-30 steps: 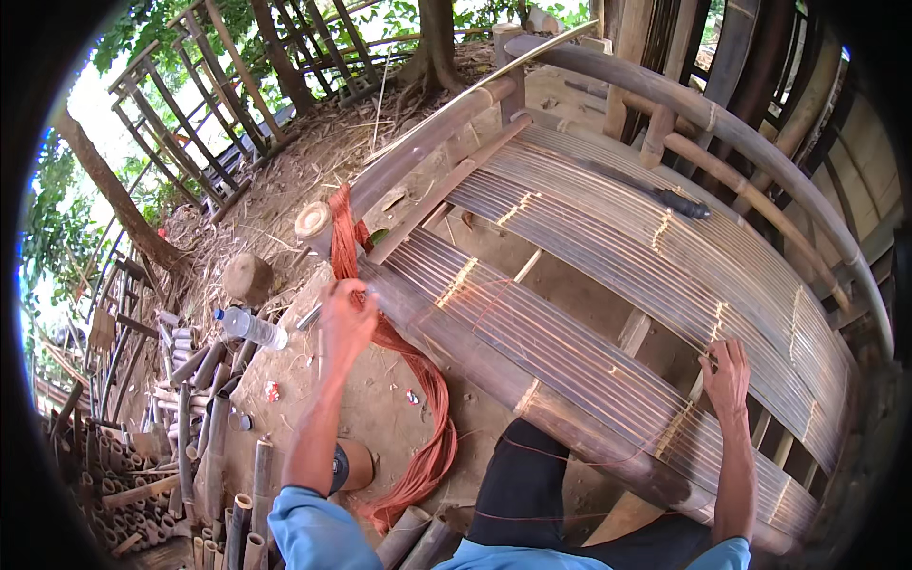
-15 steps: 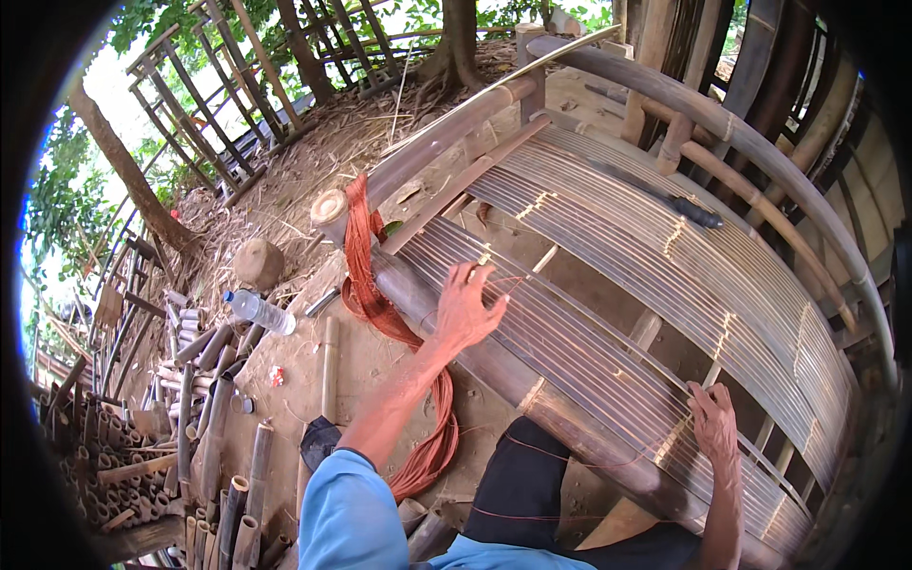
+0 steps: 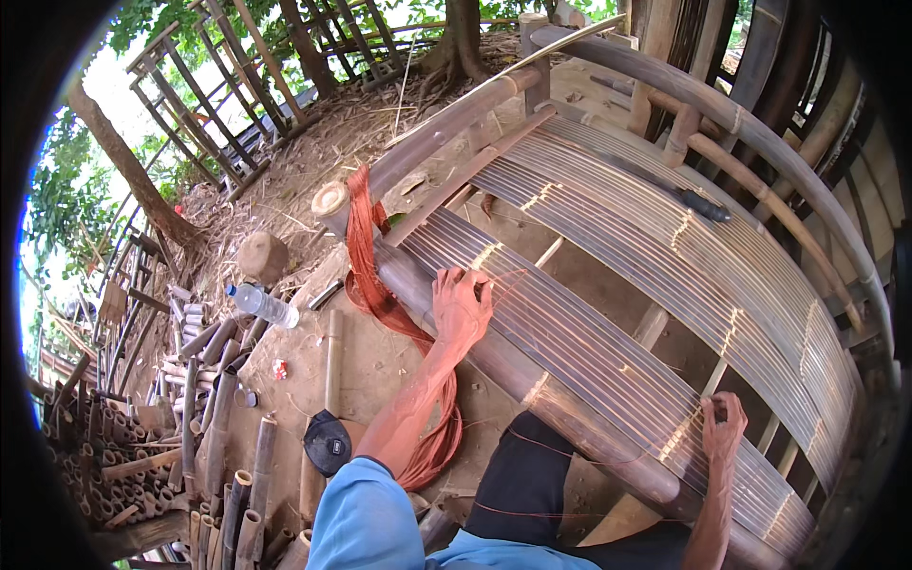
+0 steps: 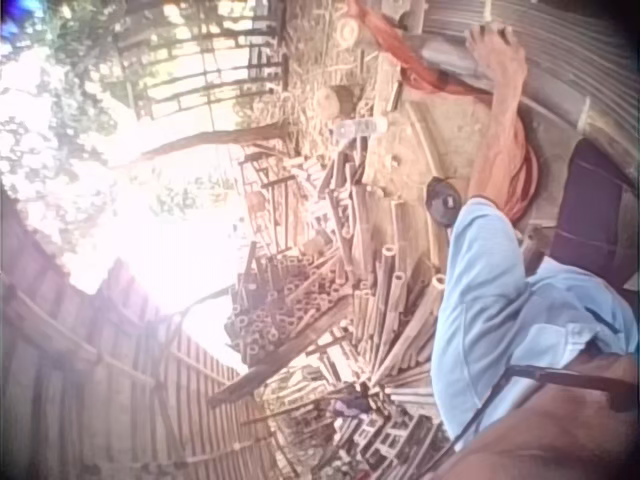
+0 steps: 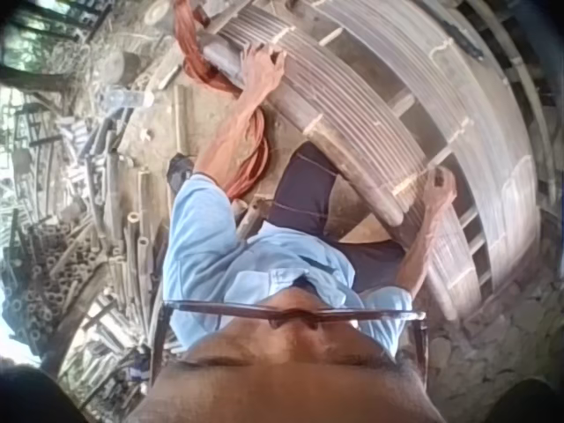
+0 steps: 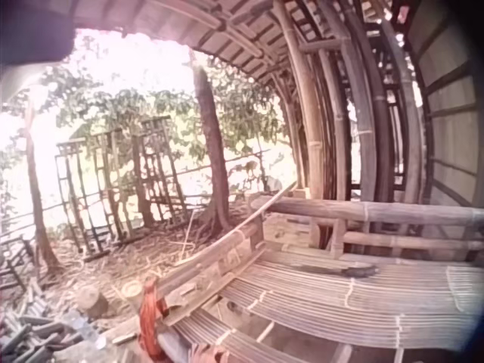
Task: The person weaves thin bamboo strips into a frame to create a curved surface for furniture, using a long orange string to secure the strips in place.
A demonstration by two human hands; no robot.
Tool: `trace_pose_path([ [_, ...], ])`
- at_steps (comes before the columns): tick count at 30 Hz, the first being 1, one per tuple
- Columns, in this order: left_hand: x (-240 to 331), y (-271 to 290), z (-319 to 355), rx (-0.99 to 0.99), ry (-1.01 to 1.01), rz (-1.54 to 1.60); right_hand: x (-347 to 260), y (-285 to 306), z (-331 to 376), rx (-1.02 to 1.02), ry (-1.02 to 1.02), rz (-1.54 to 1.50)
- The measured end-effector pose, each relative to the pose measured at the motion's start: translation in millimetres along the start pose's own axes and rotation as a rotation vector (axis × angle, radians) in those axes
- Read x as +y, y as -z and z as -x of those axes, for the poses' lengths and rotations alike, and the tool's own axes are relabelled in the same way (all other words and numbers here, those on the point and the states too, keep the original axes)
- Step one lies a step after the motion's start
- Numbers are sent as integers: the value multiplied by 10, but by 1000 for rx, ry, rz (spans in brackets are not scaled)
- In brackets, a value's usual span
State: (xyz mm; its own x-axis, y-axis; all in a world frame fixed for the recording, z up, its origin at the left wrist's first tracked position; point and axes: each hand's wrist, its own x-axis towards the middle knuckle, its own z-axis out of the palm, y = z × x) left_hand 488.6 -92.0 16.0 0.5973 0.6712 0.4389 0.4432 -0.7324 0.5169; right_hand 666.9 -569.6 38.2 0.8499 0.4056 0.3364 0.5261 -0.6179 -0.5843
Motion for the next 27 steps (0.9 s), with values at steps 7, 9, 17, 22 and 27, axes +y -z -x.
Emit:
trace_pose_path([
  [7, 8, 44, 3, 7, 9, -31, 14, -78, -16, 7, 37, -12],
  [9, -30, 47, 3, 20, -2, -18, 19, -78, -9, -22, 1, 37],
  [17, 51, 11, -101, 58, -157, 27, 17, -59, -16, 80, -15, 11],
  [22, -179, 480, 63, -177, -46, 216, -169, 0, -175, 49, 139, 138],
  [27, -1244, 2130, -356, -213, 217, 441, -355, 2, -417, 149, 163, 44],
])
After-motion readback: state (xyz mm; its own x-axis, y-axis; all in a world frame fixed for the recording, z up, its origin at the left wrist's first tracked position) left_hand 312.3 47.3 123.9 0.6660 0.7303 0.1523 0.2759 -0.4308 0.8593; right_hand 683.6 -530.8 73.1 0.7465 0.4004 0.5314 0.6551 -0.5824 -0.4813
